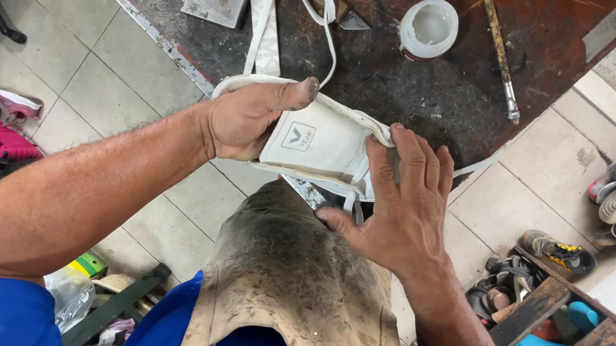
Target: Applying glue to a shoe and a patch, then assembling them at a repair bench
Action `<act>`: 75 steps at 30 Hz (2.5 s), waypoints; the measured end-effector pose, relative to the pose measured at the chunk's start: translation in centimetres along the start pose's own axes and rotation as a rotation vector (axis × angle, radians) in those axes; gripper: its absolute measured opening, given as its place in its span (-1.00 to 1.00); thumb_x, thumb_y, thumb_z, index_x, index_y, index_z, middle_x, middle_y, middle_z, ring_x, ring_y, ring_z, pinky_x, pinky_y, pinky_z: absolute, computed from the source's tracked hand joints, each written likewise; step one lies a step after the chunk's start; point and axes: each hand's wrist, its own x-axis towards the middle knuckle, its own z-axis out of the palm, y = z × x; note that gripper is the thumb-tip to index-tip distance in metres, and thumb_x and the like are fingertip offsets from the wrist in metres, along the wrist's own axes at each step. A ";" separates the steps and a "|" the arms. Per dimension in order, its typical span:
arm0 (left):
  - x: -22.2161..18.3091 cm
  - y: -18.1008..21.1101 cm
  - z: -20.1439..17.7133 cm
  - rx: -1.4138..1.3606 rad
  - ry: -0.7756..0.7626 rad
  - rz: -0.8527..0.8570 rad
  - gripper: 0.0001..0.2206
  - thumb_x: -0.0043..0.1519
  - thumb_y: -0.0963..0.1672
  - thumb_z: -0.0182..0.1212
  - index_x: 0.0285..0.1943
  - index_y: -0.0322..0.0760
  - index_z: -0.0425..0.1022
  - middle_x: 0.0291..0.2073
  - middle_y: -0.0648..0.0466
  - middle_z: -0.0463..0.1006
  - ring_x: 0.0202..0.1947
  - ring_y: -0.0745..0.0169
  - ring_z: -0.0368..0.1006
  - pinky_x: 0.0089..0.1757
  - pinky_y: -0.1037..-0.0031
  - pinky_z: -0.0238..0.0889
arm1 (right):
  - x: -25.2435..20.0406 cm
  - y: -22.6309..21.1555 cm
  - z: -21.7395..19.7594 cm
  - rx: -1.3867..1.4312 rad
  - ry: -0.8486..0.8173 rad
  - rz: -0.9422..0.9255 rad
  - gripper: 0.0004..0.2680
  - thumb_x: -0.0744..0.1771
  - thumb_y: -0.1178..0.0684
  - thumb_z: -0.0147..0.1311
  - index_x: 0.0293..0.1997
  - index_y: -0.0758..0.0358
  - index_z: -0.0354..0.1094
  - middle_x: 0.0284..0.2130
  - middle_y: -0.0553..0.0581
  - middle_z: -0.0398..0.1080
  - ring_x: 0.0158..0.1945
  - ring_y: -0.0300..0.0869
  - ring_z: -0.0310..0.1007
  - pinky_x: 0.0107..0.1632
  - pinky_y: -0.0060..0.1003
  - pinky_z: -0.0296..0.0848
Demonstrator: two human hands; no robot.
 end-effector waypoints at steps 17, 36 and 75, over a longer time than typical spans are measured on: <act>1.3 0.6 -1.6 0.048 -0.297 -0.101 -0.46 0.18 0.02 0.37 0.16 -0.54 0.47 -0.04 -0.17 0.64 -0.08 -0.01 0.62 -0.04 0.20 0.54 | -1.1 1.5 0.5 -0.044 -0.053 -0.130 -0.28 0.30 -0.63 -0.12 0.48 0.11 -0.04 0.46 0.46 -0.16 0.52 0.33 -0.02 0.47 0.53 0.07; -0.3 0.3 2.0 0.068 -0.122 0.057 -0.68 0.21 -0.04 0.32 -0.13 -0.48 0.65 -0.36 -0.18 0.69 -0.32 0.05 0.68 -0.22 0.19 0.59 | -1.1 4.1 -2.1 0.239 0.296 -0.095 -0.85 0.23 0.09 0.36 -0.17 0.10 0.57 -0.11 0.08 0.54 -0.07 0.06 0.55 0.11 0.02 0.43; -0.8 -5.1 -1.8 0.016 -0.305 0.391 -0.69 0.15 -0.19 0.38 0.05 -0.48 0.60 -0.26 -0.16 0.67 -0.22 0.12 0.64 -0.18 0.17 0.59 | 1.2 -2.3 -1.9 0.111 0.217 0.037 -0.62 0.23 -0.18 0.50 -0.19 0.19 0.30 -0.03 0.21 0.31 0.09 0.21 0.40 0.17 0.03 0.33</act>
